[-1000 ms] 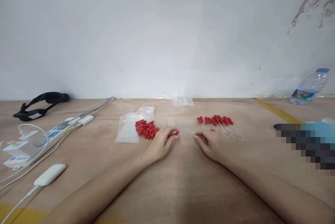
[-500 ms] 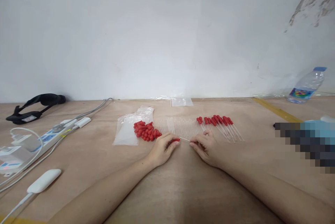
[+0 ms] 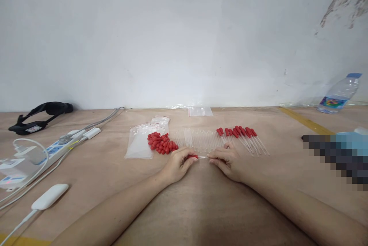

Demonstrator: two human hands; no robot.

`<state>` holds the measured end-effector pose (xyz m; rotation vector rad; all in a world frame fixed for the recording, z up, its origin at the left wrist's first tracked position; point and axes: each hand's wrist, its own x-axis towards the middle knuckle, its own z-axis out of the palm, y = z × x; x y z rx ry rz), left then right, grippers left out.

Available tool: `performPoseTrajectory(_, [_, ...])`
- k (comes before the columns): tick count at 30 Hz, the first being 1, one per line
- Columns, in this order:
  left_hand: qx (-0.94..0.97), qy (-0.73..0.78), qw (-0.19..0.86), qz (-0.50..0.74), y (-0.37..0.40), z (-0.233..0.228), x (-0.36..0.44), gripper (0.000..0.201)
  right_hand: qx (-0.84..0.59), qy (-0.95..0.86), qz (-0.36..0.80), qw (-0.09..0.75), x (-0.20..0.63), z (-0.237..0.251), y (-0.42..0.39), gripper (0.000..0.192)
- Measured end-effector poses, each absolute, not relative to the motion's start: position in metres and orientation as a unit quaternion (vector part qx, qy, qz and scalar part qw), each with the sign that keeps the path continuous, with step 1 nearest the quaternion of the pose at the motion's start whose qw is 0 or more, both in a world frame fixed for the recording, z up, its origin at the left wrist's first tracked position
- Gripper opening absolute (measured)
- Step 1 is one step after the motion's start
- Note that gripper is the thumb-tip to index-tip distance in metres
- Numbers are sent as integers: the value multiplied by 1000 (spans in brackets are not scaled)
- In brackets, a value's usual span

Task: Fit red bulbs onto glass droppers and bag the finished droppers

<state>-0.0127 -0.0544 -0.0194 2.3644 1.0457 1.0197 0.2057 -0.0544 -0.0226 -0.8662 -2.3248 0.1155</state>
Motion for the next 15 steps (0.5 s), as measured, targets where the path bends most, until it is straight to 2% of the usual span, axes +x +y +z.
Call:
performPoseTrajectory(8, [879, 334, 160, 301, -55, -19, -14, 16, -336, -899, -44, 279, 209, -16, -59, 22])
performPoseTrajectory(15, [891, 329, 125, 288, -56, -22, -13, 15, -351, -895, -35, 272, 203, -15, -64, 24])
